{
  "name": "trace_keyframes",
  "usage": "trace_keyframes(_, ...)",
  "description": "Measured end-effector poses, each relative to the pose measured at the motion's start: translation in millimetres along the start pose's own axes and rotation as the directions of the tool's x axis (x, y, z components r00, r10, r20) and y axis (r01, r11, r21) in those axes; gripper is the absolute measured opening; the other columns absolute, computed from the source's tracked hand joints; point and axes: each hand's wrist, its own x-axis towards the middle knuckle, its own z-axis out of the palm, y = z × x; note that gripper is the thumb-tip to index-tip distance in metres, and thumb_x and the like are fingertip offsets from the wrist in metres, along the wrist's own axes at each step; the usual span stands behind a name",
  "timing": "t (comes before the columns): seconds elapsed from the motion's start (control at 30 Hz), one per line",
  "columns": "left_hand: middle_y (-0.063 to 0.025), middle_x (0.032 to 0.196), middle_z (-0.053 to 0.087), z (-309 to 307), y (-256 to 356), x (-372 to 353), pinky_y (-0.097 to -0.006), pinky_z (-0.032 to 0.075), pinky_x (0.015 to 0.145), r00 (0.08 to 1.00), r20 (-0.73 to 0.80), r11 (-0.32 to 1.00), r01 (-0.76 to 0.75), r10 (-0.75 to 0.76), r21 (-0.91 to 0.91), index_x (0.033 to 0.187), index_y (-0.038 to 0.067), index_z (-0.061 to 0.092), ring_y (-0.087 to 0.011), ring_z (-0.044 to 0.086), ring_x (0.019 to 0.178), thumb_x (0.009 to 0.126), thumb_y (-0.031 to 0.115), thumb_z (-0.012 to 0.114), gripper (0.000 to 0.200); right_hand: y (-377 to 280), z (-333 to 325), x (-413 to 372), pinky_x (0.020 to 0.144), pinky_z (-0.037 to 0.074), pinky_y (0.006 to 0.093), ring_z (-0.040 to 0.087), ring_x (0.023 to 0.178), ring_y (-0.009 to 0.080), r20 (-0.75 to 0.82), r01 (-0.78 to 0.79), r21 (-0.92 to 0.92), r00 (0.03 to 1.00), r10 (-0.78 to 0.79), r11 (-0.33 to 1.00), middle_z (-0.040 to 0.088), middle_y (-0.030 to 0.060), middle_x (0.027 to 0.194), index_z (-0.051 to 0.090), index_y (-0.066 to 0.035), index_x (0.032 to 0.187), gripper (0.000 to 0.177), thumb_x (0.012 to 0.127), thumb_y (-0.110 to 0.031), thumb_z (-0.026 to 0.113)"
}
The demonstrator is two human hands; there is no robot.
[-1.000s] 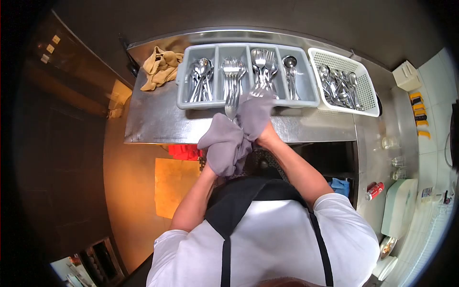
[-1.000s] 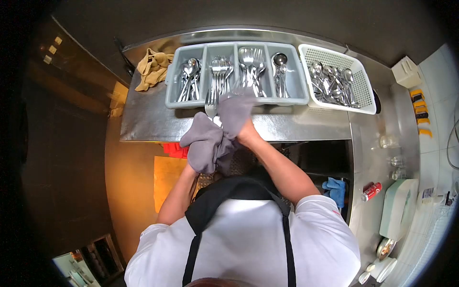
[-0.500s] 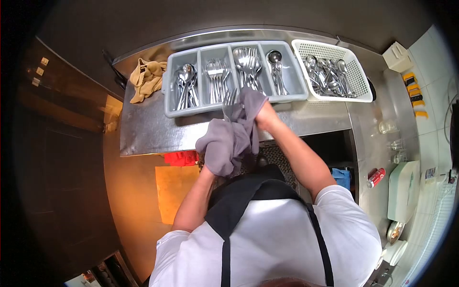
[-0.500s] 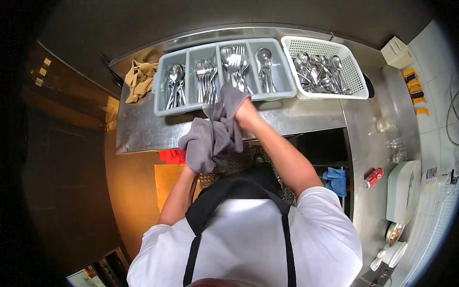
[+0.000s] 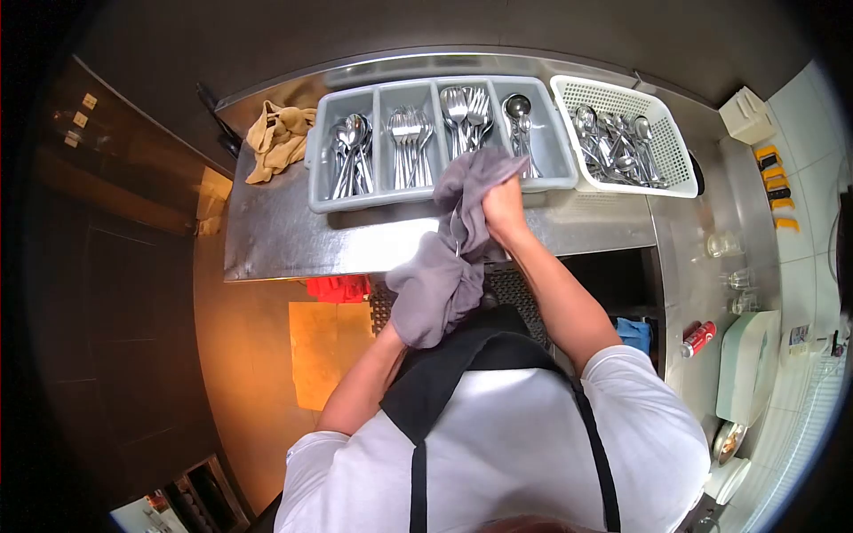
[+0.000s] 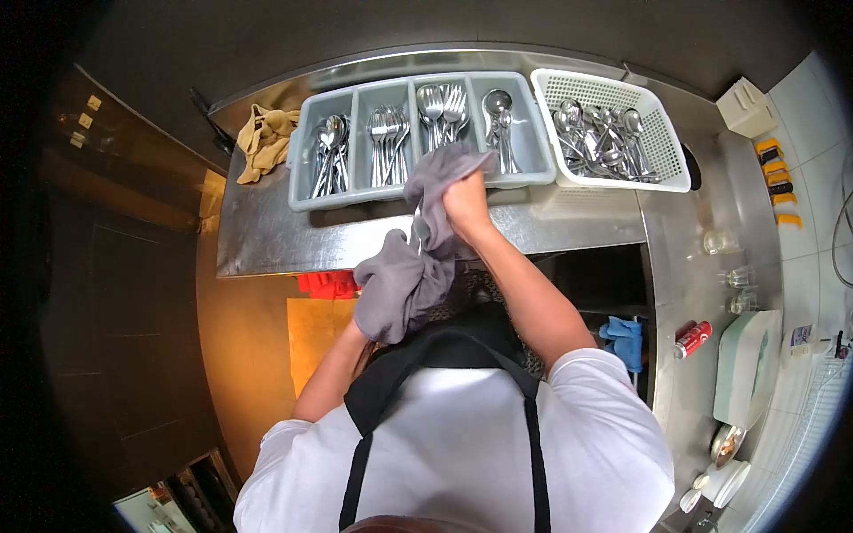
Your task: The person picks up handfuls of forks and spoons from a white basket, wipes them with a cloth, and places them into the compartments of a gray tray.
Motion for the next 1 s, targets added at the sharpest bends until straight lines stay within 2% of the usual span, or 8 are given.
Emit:
trace_keyframes(0.1, -0.0198, 0.085, 0.057, 14, -13, -6, -0.0341, 0.045, 0.073, 0.973, -0.233, 0.914, -0.084, -0.011, -0.396, 0.092, 0.0, 0.058, -0.0317, 0.056, 0.085, 0.075, 0.008, 0.052, 0.02, 22, 15, -43, 0.068, 0.05, 0.0282, 0.058, 0.08, 0.0154, -0.048, -0.118, 0.398, 0.988, 0.15, 0.91, 0.06, 0.0064, 0.089, 0.057, -0.001, 0.099, 0.015, 0.087, -0.008, 0.053)
trace_keyframes(0.3, -0.02, 0.085, 0.057, 25, -9, -10, -0.0374, 0.046, 0.073, 0.984, -0.177, 0.85, -0.106, 0.016, -0.515, 0.092, -0.001, 0.058, -0.0337, 0.057, 0.082, 0.076, 0.004, 0.05, 0.019, 20, -28, -10, 0.076, 0.048, 0.0312, 0.058, 0.085, 0.0188, 0.249, 0.458, -0.627, 0.885, -0.394, 0.631, 0.06, 0.0038, 0.091, 0.058, -0.003, 0.107, 0.022, 0.086, -0.011, 0.056)
trace_keyframes(0.37, -0.0202, 0.084, 0.056, 22, 1, -13, -0.0381, 0.046, 0.072, 0.994, -0.112, 0.941, -0.037, -0.001, -0.336, 0.091, -0.002, 0.057, -0.0339, 0.057, 0.081, 0.075, 0.005, 0.05, 0.018, 9, -33, 6, 0.077, 0.048, 0.0327, 0.058, 0.089, 0.0203, -0.099, 0.232, -0.104, 0.965, -0.243, 0.967, 0.06, 0.004, 0.097, 0.056, -0.004, 0.108, 0.023, 0.089, -0.017, 0.053)
trace_keyframes(0.5, -0.0207, 0.082, 0.055, 23, 1, -15, -0.04, 0.046, 0.071, 0.976, -0.213, 0.97, -0.083, 0.033, -0.23, 0.088, -0.005, 0.056, -0.0339, 0.057, 0.08, 0.074, 0.006, 0.052, 0.018, -9, -43, 9, 0.078, 0.049, 0.0337, 0.056, 0.094, 0.0202, -0.061, -0.035, 0.702, 0.992, 0.109, 0.711, 0.057, 0.0054, 0.103, 0.053, -0.007, 0.11, 0.027, 0.092, -0.028, 0.051)
trace_keyframes(0.6, -0.0212, 0.082, 0.055, 19, 3, -5, -0.0404, 0.045, 0.071, 1.0, -0.012, 0.961, 0.008, -0.012, -0.277, 0.089, -0.005, 0.055, -0.0336, 0.056, 0.081, 0.074, 0.008, 0.052, 0.02, 17, -34, -28, 0.084, 0.045, 0.0313, 0.055, 0.096, 0.0169, 0.121, -0.133, 0.125, 0.986, 0.118, 0.983, 0.057, 0.0062, 0.106, 0.047, -0.004, 0.119, 0.033, 0.093, -0.024, 0.047)
trace_keyframes(0.63, -0.0216, 0.084, 0.055, 34, 0, -5, -0.0402, 0.045, 0.073, 0.994, -0.111, 0.974, -0.023, -0.002, -0.226, 0.089, -0.005, 0.055, -0.0337, 0.056, 0.083, 0.074, 0.009, 0.051, 0.021, 36, -28, -39, 0.079, 0.044, 0.0266, 0.053, 0.089, 0.0128, 0.152, 0.25, -0.292, 0.965, -0.213, 0.923, 0.056, 0.0038, 0.098, 0.054, -0.003, 0.108, 0.022, 0.092, -0.017, 0.046)
trace_keyframes(0.8, -0.0231, 0.094, 0.053, 59, 7, 2, -0.0387, 0.043, 0.081, 0.993, -0.099, 0.997, 0.062, -0.067, -0.051, 0.095, -0.004, 0.054, -0.0343, 0.053, 0.094, 0.077, 0.01, 0.048, 0.023, 17, -14, -54, 0.081, 0.045, 0.0332, 0.057, 0.09, 0.0223, -0.153, -0.07, 0.062, 0.985, 0.079, 0.996, 0.061, 0.0123, 0.095, 0.057, 0.003, 0.096, 0.023, 0.089, -0.014, 0.044)
trace_keyframes(1.0, -0.0179, 0.079, 0.052, 74, -8, 36, -0.0375, 0.044, 0.072, 0.839, -0.544, 0.976, -0.107, -0.015, -0.192, 0.081, 0.0, 0.055, -0.0316, 0.052, 0.079, 0.076, 0.008, 0.046, 0.013, 0, -17, -71, 0.08, 0.045, 0.0329, 0.057, 0.09, 0.0213, 0.085, 0.006, -0.32, 0.996, 0.022, 0.947, 0.061, 0.0124, 0.094, 0.058, 0.003, 0.099, 0.021, 0.087, -0.011, 0.047)
